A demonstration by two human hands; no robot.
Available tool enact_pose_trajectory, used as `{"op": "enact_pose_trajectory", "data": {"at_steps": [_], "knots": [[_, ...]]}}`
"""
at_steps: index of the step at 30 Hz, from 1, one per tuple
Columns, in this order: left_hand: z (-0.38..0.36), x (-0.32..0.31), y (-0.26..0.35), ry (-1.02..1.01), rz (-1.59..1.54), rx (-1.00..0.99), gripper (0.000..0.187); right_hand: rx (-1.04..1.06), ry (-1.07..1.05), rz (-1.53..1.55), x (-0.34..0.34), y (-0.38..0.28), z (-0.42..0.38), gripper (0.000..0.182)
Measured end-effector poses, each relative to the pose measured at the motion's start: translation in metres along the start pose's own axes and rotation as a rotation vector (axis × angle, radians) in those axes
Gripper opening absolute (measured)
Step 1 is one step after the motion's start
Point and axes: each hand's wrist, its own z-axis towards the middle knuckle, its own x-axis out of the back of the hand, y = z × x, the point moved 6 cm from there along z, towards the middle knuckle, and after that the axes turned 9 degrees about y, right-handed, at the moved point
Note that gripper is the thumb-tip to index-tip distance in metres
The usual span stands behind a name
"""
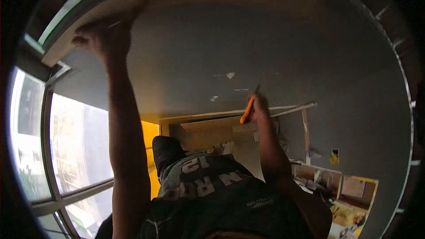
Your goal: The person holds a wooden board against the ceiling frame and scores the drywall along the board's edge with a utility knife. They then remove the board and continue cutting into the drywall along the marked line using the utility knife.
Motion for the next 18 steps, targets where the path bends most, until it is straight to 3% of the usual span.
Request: {"op": "enact_pose_trajectory", "data": {"at_steps": [2, 3, 5, 7, 9, 10, 11, 13, 15, 16, 18], "knots": [[0.003, -0.007, -0.017, -0.029, 0.139, 0.011, 0.166, -0.224, -0.05, 0.184, 0.021, 0.079, -0.003, 0.017], [0.003, -0.01, -0.024, -0.036, 0.215, 0.016, 0.168, -0.233, -0.04, 0.193, 0.027, 0.095, -0.013, 0.017], [0.002, -0.012, -0.027, -0.051, 0.339, 0.004, 0.171, 0.024, -0.157, 0.158, 0.021, 0.101, -0.032, 0.015], [0.002, -0.012, -0.026, -0.069, 0.432, -0.032, 0.173, 0.061, -0.185, 0.193, 0.02, 0.102, -0.041, 0.02], [0.005, -0.02, -0.033, -0.165, 0.806, -0.241, 0.173, 0.123, -0.233, 0.221, 0.012, 0.087, -0.049, 0.025], [0.005, -0.022, -0.032, -0.185, 0.931, -0.312, 0.173, 0.146, -0.27, 0.386, 0.007, 0.071, -0.059, 0.033], [0.005, -0.013, -0.026, -0.147, 0.657, -0.082, 0.173, 0.168, -0.314, 0.549, 0.0, 0.05, -0.073, 0.04], [0.003, 0.002, -0.005, -0.073, 0.38, 0.143, 0.174, 0.139, -0.307, 0.596, -0.011, 0.007, -0.111, 0.047], [-0.001, 0.014, 0.023, -0.013, 0.093, 0.284, 0.177, 0.316, -0.412, 0.469, -0.013, -0.03, -0.136, 0.052], [-0.002, 0.019, 0.033, -0.012, 0.077, 0.299, 0.175, 0.343, -0.525, 0.43, -0.02, -0.052, -0.162, 0.057], [-0.005, 0.022, 0.041, 0.019, 0.061, 0.276, 0.174, 0.429, -0.554, 0.331, -0.032, -0.093, -0.195, 0.059]]}}
